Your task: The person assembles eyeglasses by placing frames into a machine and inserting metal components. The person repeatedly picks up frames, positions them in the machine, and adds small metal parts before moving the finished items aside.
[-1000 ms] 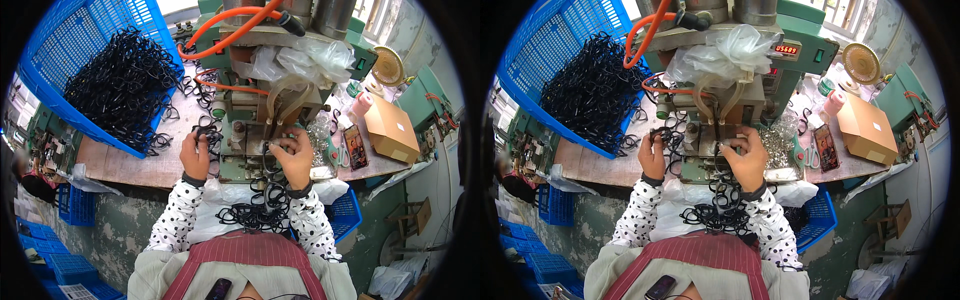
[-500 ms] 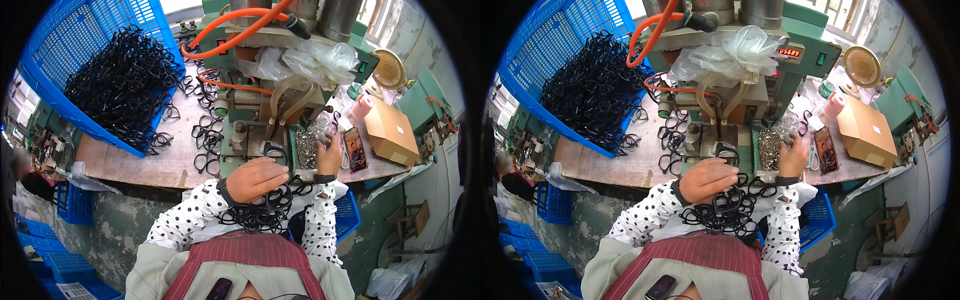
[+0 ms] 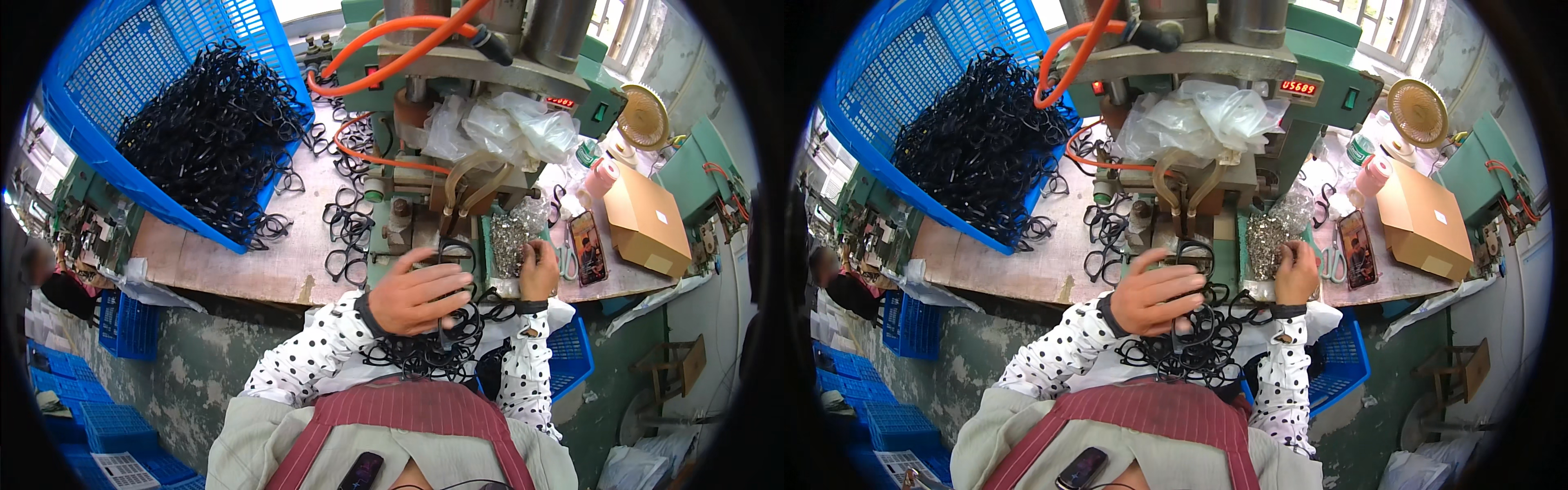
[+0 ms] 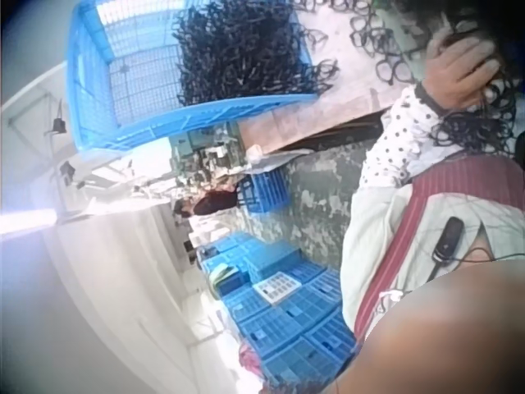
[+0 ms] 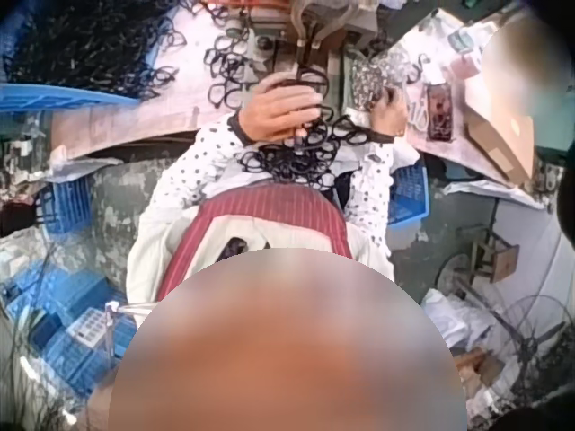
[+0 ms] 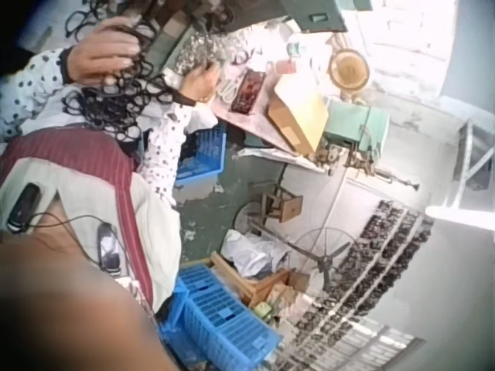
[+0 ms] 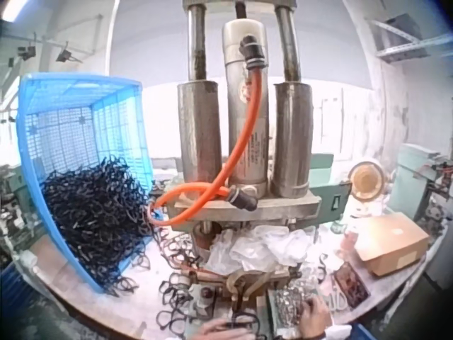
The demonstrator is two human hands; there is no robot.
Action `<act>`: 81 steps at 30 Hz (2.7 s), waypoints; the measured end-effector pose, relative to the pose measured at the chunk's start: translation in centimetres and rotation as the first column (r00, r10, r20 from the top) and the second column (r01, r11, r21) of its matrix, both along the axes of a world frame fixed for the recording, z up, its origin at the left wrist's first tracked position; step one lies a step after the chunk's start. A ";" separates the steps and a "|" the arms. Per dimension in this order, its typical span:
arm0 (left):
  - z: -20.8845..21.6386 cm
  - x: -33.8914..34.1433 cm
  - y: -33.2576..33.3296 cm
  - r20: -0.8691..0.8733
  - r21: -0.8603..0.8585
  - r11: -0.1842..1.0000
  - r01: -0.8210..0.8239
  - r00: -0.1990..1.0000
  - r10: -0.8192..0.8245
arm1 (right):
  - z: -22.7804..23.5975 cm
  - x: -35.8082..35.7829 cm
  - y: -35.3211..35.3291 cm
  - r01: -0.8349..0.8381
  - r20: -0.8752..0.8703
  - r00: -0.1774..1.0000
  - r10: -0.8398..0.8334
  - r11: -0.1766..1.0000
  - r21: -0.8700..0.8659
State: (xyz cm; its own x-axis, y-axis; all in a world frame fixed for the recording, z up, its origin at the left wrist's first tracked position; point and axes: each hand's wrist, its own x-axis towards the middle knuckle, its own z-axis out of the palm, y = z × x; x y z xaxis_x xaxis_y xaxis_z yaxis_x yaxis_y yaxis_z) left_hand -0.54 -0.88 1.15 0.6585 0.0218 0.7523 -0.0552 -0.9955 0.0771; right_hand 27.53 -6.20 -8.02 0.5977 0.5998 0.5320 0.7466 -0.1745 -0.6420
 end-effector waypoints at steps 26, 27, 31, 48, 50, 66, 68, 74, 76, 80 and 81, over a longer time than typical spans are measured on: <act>-4.0 -5.1 4.8 0.223 -0.458 0.663 -0.592 0.646 0.730 | 4.0 -3.3 0.9 -0.216 -0.348 0.900 0.262 0.962 0.166; -2.6 -4.5 3.9 0.243 -0.376 0.742 -0.555 0.714 0.657 | 5.1 -4.3 0.9 -0.260 -0.411 0.849 0.333 0.939 0.225; 0.0 -1.8 1.8 0.237 -0.087 0.933 -0.349 0.902 0.360 | 9.7 -7.9 0.0 -0.406 -0.491 0.748 0.445 0.894 0.191; -0.2 0.6 -1.2 0.156 0.073 0.997 -0.009 0.988 -0.003 | 11.1 -12.3 2.6 -0.410 -0.627 0.556 0.546 0.836 0.366; 0.4 0.7 -1.1 0.156 0.058 0.998 0.020 0.987 -0.028 | 10.6 -12.3 2.9 -0.391 -0.634 0.539 0.555 0.831 0.395; -1.3 1.7 1.9 0.019 -0.066 0.971 0.230 0.973 -0.230 | 1.2 0.7 -0.6 -0.035 0.237 0.965 0.110 0.953 -0.299; -1.2 1.8 1.9 -0.005 -0.079 0.964 0.256 0.966 -0.257 | -0.3 0.2 -0.3 -0.044 0.324 0.939 0.120 0.971 -0.234; -0.9 1.5 0.9 -0.015 0.024 0.993 0.114 0.993 -0.114 | 0.3 0.7 0.7 -0.035 0.432 0.900 0.057 0.998 -0.058; 0.1 0.0 0.4 -0.019 0.006 0.999 0.051 0.999 -0.051 | -0.9 2.2 0.7 -0.006 0.217 0.976 0.031 0.994 -0.113; -2.5 -6.8 6.0 0.115 -0.393 0.809 -0.437 0.849 0.515 | -1.5 2.4 0.0 -0.054 0.253 0.965 0.074 0.995 -0.085; -5.4 -8.9 9.4 0.127 -0.329 0.601 -0.729 0.597 0.792 | -1.5 2.3 0.0 -0.058 0.242 0.967 0.075 0.995 -0.076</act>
